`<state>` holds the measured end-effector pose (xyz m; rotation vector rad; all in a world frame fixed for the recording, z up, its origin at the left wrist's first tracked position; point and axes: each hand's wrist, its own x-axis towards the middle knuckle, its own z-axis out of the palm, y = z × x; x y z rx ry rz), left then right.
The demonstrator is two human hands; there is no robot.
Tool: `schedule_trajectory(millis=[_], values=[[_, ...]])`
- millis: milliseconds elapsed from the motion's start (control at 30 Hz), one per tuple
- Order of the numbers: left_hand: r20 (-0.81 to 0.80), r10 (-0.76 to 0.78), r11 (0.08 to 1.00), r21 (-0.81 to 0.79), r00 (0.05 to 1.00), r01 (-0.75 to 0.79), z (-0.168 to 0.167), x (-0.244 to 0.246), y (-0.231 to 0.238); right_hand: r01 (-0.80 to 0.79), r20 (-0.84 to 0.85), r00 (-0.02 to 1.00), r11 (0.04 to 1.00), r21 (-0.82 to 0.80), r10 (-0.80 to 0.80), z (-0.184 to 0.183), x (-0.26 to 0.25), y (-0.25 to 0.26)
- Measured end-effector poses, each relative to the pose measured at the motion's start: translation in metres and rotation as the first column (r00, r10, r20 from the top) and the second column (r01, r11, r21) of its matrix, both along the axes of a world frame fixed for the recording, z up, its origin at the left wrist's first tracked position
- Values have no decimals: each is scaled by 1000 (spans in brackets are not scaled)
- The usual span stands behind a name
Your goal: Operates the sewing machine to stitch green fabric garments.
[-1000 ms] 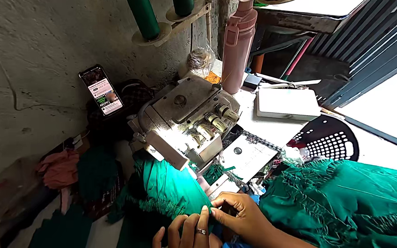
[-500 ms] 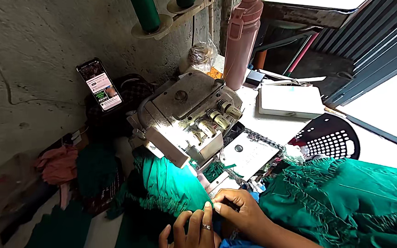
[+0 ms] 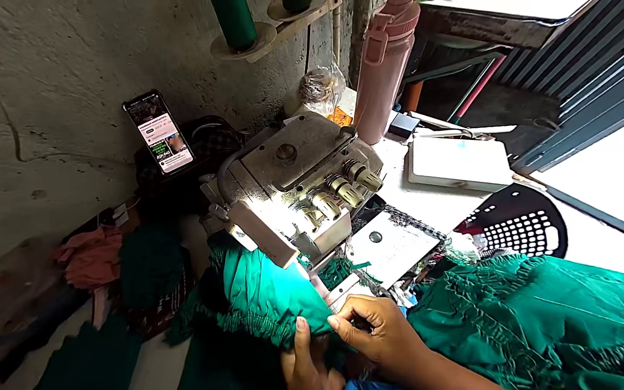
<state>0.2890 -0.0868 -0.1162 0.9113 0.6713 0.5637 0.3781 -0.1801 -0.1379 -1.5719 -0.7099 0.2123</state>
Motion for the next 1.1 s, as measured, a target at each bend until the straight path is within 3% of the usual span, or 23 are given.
schedule_trajectory(millis=[33,100,133,167,233,367,600,700,800,867,933,1000,1100], values=[[-39,103,954,286,994,-88,2,2,-3,3,6,1000,1000,-1,-3,0,1,-1],[-107,236,655,752,966,-76,3,1,3,5,11,1000,1000,-5,-5,1,2,-1],[-179,264,512,859,948,20,6,-2,10,5,15,1000,1000,-3,-5,1,3,0],[-252,273,425,898,929,119,11,-3,16,6,21,1000,1000,3,-6,0,3,2],[-343,282,346,907,896,238,21,-1,24,15,37,999,1000,10,-16,1,6,8],[-388,332,209,919,860,334,27,16,49,35,43,999,998,-60,-32,12,24,31],[-616,282,99,781,736,616,38,42,95,107,-28,993,988,-115,-111,19,54,71],[-644,267,-38,736,717,676,44,53,113,167,48,985,983,-72,-164,13,49,70],[-673,267,-9,714,689,700,47,60,127,187,102,977,982,16,-188,-9,36,54],[-659,308,44,731,686,681,45,62,131,207,164,966,978,-27,-200,-32,28,39],[-680,343,184,726,648,663,48,60,130,241,279,939,964,-114,-202,-52,20,26],[-641,392,274,766,659,582,46,53,128,219,295,942,959,-178,-160,-47,16,20],[-603,451,307,797,658,520,48,37,125,144,330,942,967,-210,-69,-4,16,26]])
